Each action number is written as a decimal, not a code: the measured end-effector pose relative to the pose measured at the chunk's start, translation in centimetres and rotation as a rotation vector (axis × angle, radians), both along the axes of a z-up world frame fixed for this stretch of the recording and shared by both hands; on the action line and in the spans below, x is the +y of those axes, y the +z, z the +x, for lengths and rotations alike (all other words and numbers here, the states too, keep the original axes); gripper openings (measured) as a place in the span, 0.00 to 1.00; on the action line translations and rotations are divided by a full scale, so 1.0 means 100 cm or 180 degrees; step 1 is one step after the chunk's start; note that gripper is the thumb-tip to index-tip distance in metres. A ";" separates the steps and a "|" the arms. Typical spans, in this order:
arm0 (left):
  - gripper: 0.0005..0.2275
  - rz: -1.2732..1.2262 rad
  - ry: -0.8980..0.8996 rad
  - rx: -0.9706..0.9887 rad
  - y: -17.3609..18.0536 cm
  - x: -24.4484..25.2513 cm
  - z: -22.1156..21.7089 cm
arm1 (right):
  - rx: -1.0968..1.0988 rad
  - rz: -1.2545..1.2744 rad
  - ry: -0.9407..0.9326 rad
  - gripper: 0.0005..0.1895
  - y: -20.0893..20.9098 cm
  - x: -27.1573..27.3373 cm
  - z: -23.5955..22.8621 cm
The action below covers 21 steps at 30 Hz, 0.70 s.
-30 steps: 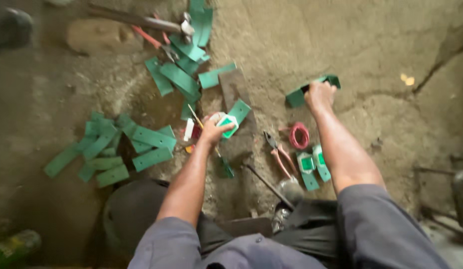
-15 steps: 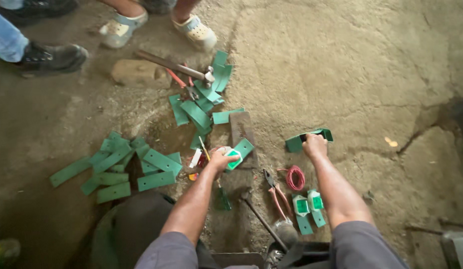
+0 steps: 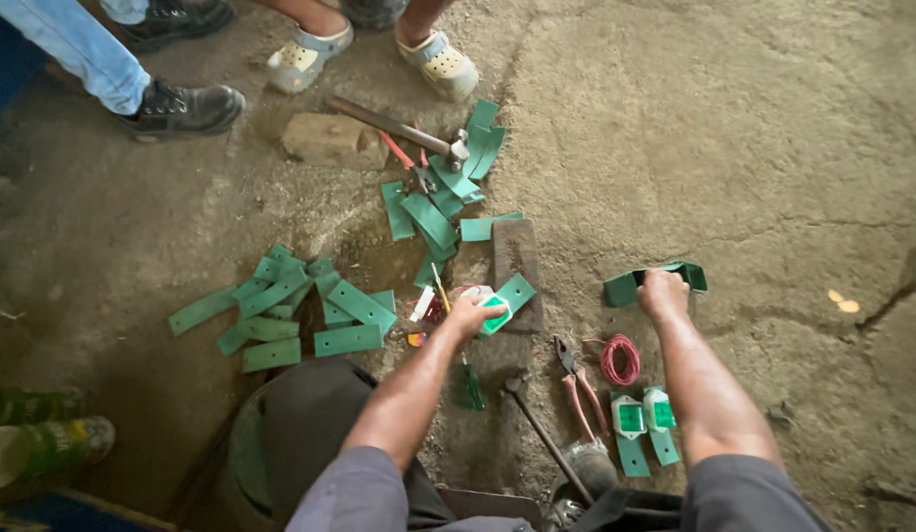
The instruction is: The person assembles small electrical components by hand. They place green plastic pieces and white plastic housings together, insert nails, and hammer them into place. They also use a screwdriver to tighten screws and pliers to adjust parts.
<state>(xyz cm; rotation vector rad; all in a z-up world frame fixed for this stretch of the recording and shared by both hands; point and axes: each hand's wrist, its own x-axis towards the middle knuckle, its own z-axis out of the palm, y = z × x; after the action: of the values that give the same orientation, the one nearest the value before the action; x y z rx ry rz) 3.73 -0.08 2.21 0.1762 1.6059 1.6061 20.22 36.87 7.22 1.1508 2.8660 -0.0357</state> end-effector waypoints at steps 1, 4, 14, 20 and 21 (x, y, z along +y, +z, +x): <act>0.17 0.0115 0.0133 -0.0038 -0.002 0.000 0.000 | -0.0006 0.0051 0.0065 0.12 0.000 0.001 -0.001; 0.19 -0.0274 0.0050 0.0188 -0.011 0.000 0.000 | 0.0200 0.0074 0.0160 0.12 -0.002 0.004 0.001; 0.26 0.0306 -0.0027 0.0368 -0.027 -0.012 -0.014 | 0.0975 -0.0435 0.0033 0.15 0.009 0.016 0.021; 0.25 -0.0046 -0.0052 0.0352 -0.028 -0.007 -0.009 | 0.0662 -0.0322 0.0262 0.15 0.023 0.008 0.028; 0.23 0.0224 -0.0127 0.0471 -0.027 -0.007 -0.012 | 0.0647 -0.0351 0.0157 0.15 0.023 0.002 0.022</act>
<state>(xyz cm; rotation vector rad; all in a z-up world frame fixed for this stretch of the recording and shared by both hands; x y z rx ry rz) 2.57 -0.83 -0.49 0.3696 1.6469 1.6523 22.45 37.08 9.47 1.1155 3.0201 -0.3228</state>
